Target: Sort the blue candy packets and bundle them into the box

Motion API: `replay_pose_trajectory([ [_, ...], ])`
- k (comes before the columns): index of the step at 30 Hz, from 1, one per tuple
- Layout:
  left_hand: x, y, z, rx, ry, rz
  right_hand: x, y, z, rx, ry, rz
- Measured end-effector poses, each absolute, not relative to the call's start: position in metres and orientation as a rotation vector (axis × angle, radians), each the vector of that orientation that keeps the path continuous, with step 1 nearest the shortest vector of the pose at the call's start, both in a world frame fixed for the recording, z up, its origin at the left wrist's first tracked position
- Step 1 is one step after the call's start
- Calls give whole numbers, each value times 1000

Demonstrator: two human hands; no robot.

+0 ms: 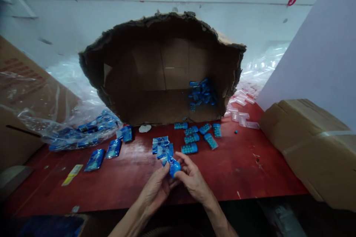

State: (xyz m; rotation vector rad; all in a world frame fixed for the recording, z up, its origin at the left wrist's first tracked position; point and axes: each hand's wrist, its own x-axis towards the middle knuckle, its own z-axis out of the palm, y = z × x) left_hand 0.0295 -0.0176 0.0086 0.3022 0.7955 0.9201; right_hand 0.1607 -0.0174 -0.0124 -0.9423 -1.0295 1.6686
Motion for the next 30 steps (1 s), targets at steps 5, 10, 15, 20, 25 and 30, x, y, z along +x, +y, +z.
replay_pose_trajectory([
  [5, 31, -20, 6, 230, 813, 905, 164, -19, -13, -939, -1067, 1710],
  [10, 33, -19, -1, 229, 849, 937, 160, -24, -7, -1120, -1353, 1274],
  [15, 30, -19, 2, 205, 872, 884, 160, -22, -18, -1077, -1105, 1535],
  [20, 31, -16, 2, 242, 911, 892, 158, -17, -23, -953, -874, 1717],
  [25, 35, -15, 1, 372, 966, 909, 151, -21, -22, -1055, -918, 1553],
  [30, 36, -15, -2, 302, 1030, 846, 152, -24, -21, -1074, -997, 1515],
])
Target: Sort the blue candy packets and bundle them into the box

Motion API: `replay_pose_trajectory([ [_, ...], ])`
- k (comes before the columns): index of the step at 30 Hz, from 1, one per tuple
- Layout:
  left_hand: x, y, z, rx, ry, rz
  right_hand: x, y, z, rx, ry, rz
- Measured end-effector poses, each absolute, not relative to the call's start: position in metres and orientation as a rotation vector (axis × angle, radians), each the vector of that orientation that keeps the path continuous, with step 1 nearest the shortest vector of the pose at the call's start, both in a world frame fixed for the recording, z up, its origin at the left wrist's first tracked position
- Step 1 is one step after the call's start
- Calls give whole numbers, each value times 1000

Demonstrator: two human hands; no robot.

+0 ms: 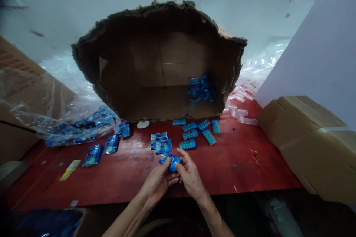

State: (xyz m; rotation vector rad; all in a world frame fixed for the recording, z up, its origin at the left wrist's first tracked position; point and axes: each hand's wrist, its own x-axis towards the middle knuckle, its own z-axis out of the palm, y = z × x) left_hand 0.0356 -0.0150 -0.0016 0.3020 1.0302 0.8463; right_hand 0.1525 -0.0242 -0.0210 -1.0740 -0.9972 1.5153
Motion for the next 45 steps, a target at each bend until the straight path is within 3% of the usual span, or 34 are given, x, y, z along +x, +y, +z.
replay_pose_trajectory([
  [7, 23, -14, 3, 352, 958, 724, 155, -25, -23, -1056, -1024, 1608],
  [14, 37, -17, -6, 326, 1127, 830, 150, -33, -28, -1218, -1230, 1208],
  [23, 31, -19, -3, 287, 975, 778, 153, -31, -31, -998, -767, 1721],
  [36, 22, -18, 3, 288, 963, 830, 150, -29, -23, -1180, -1038, 1445],
  [45, 24, -19, -3, 319, 999, 870, 148, -29, -18, -1000, -894, 1623],
])
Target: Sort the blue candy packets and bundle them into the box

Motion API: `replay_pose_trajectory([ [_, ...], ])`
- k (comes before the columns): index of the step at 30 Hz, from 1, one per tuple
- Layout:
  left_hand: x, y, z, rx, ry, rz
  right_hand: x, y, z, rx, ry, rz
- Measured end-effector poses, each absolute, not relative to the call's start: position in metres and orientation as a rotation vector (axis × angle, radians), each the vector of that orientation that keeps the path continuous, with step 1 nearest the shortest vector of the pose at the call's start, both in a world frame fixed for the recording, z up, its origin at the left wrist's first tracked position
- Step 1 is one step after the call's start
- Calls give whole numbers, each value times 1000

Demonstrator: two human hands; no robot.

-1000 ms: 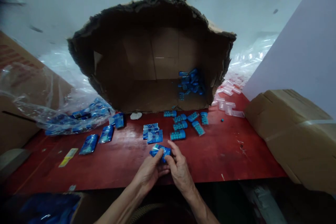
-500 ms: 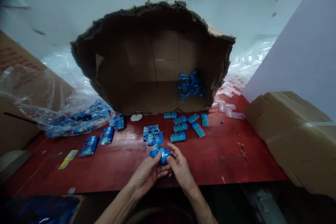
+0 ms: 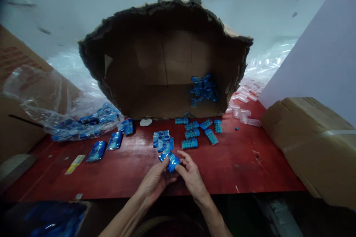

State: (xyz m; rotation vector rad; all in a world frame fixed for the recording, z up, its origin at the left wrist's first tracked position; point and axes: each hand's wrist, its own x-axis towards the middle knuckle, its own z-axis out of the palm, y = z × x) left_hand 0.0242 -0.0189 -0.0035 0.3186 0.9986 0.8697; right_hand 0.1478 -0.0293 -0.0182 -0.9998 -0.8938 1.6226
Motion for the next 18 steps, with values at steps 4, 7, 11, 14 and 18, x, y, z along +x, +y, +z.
replay_pose_trajectory([
  [4, 27, -20, -4, 274, 1027, 836, 148, -31, -27, -1019, -914, 1592],
  [7, 26, -19, -2, 265, 1039, 799, 150, -33, -32, -1102, -1019, 1483],
  [11, 22, -17, -2, 312, 966, 756, 154, -34, -34, -1163, -1086, 1402],
  [14, 21, -16, -2, 323, 935, 768, 154, -33, -33, -1079, -1064, 1499],
  [18, 20, -18, -1, 341, 897, 805, 153, -30, -30, -1018, -1021, 1570],
])
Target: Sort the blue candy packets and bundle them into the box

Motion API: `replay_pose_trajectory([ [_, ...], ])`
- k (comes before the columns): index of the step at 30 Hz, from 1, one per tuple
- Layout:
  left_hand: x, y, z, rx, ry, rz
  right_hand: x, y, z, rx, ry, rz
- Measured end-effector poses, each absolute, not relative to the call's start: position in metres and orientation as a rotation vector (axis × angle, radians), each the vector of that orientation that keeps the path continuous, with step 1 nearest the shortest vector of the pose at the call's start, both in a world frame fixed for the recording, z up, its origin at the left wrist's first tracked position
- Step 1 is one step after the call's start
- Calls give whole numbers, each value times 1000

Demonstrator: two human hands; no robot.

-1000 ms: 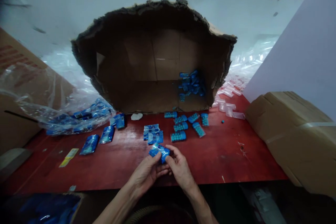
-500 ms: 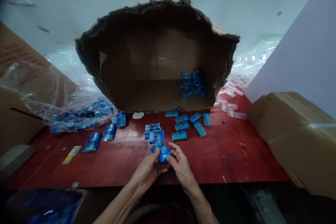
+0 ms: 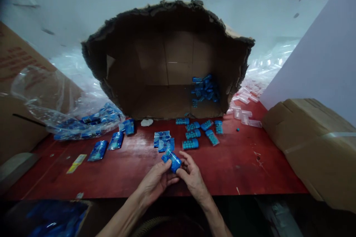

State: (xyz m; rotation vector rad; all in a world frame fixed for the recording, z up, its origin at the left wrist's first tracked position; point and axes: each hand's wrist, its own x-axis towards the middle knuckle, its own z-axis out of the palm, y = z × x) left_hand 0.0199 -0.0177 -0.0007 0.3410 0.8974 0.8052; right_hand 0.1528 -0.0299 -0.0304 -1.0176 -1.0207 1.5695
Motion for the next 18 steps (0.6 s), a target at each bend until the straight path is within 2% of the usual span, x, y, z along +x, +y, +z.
replay_pose_trajectory([
  [8, 13, -20, 0, 452, 936, 870, 147, -29, -21, -965, -1079, 1633],
  [18, 16, -22, 0, 476, 1018, 984, 144, -33, -14, -1088, -1170, 1502],
])
